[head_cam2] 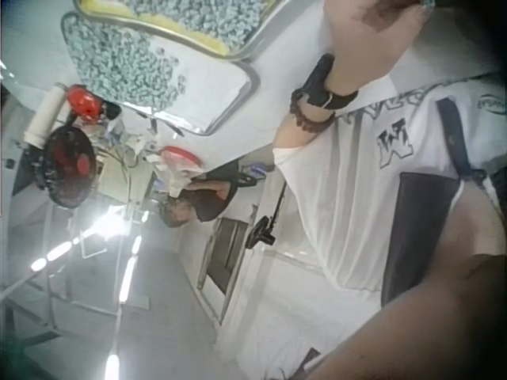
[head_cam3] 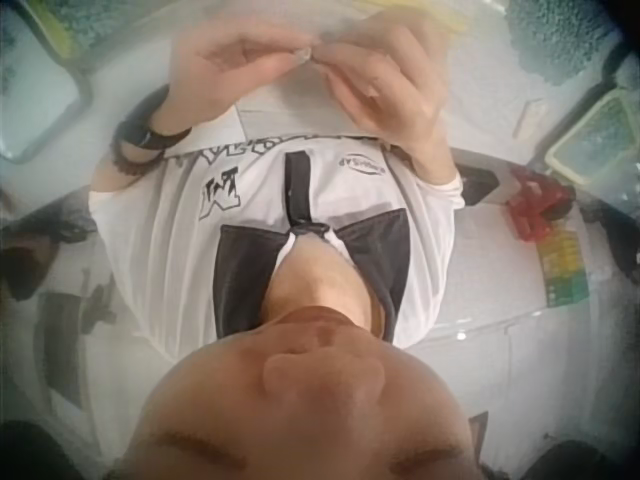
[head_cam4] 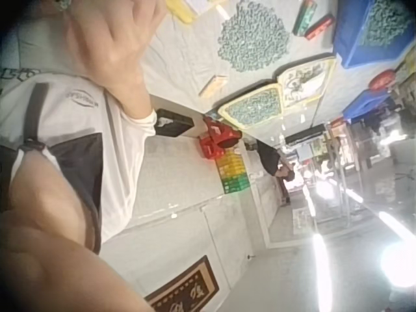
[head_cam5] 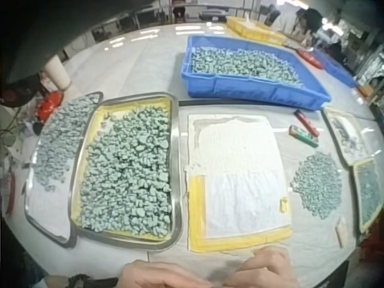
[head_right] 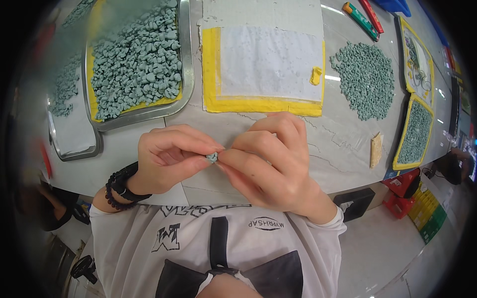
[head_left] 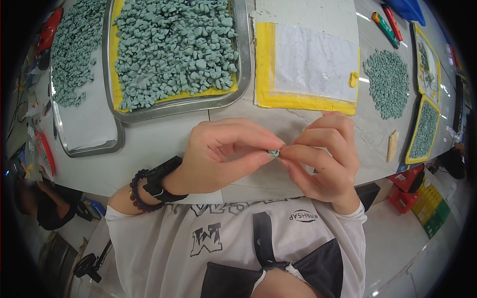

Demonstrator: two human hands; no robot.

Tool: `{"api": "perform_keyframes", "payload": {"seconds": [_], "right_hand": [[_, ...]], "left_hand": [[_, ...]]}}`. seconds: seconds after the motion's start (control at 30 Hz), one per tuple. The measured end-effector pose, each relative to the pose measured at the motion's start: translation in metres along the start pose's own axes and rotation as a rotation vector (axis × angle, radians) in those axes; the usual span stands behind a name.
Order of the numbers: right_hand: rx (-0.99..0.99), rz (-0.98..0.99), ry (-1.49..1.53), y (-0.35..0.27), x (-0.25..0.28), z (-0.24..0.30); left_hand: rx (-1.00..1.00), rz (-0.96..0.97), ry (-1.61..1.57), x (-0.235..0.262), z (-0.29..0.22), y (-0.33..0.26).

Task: Assembling small toy components by applying glue and joining parts.

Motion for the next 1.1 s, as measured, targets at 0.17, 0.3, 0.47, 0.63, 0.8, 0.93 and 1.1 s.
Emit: {"api": "perform_keyframes", "payload": {"seconds": [0.17,0.3,0.47,0.63,0.8,0.93,1.1], "right_hand": [[-0.031,0.040,-0.015,0.000,-0.001,-0.001],[-0.013,0.069,-0.058,0.001,-0.001,-0.001],[-0.012,0.063,-0.104,0.000,-0.002,0.002],[-0.008,0.042,-0.140,-0.001,-0.001,0.004],[-0.001,0.027,-0.189,-0.004,-0.001,0.004],[0.045,-0.043,-0.273,-0.009,0.008,0.007],[-0.153,0.051,-0.336,-0.029,0.052,-0.015]], "left_hand": [[-0.125,0.083,0.228,-0.003,-0.009,0.002],[-0.113,0.077,0.207,-0.003,-0.008,0.001],[-0.115,0.057,0.173,-0.001,-0.007,0.001],[-0.112,0.062,0.202,-0.001,-0.006,0.001],[-0.069,0.056,0.234,-0.002,-0.005,0.002],[-0.045,0.052,0.183,-0.004,-0.004,0.004],[-0.053,0.002,0.116,0.004,0.001,0.001]]}}
Point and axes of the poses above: each hand's wrist, its own y-axis towards the middle knuckle, its own x-axis out of the back of the hand, z = x × y, the point moved 8 cm from there along y, towards the middle knuckle, and after that the axes turned 12 degrees about -y, right-handed, at the moved point
